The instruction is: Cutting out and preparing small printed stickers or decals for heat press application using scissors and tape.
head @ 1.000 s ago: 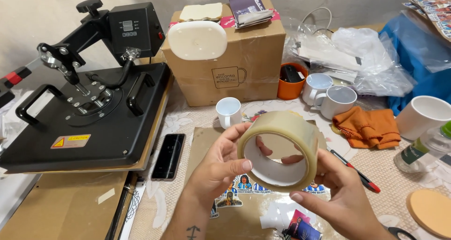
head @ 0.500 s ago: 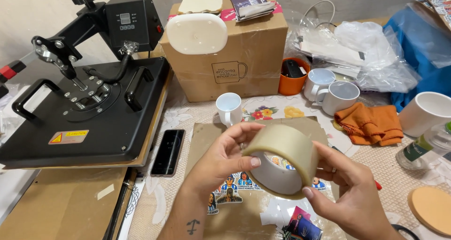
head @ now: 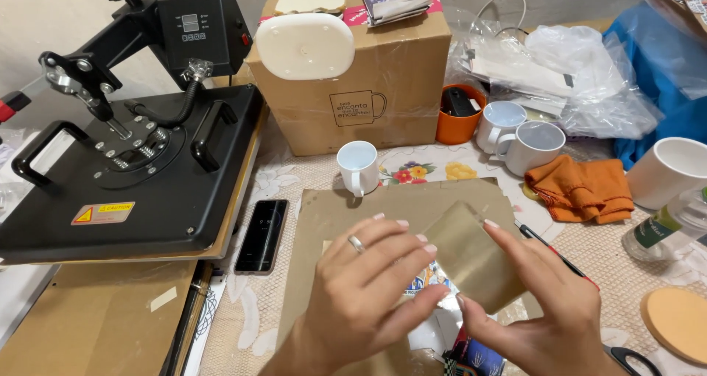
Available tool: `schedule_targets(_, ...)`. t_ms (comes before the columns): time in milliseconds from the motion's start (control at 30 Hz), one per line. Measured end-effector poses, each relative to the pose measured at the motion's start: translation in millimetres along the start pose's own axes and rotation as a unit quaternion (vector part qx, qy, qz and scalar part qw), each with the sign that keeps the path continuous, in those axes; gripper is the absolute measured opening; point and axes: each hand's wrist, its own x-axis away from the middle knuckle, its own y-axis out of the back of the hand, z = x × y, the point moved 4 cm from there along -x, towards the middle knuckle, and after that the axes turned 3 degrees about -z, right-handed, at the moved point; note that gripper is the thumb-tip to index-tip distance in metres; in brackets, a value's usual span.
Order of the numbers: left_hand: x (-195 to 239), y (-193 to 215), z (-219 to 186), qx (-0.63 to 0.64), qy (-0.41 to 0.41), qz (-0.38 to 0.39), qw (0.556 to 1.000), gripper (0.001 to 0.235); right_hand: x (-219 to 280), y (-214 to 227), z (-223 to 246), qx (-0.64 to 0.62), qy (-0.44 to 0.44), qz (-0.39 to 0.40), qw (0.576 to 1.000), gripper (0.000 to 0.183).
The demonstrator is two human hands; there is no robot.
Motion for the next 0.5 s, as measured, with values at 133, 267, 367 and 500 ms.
schedule_targets(133,1.8,-5.3,-6.5,-0.047,-0.030,-0.001,0.998,0.016,3.0,1.8,6.2,0.050,0.025,-0.010,0.998,0.068)
schedule_targets(267,6.9,-12.4,-7.4,-0.099,-0.051,0.018,0.994,0.014,13.1,0.1,7.9,0.121,0.079,-0.053,0.988,0.060)
schedule_targets(367,13.8,-18.5,-6.1,-0.121,-0.061,0.019,0.991,0.012,15.6,-1.1,9.7,0.167,0.094,-0.074,0.979,0.053)
schedule_targets(500,13.2,-22.4,-9.1,-0.166,-0.078,0.013,0.983,0.017,23.8,-3.9,5.7,0.217,0.112,-0.085,0.966,0.050)
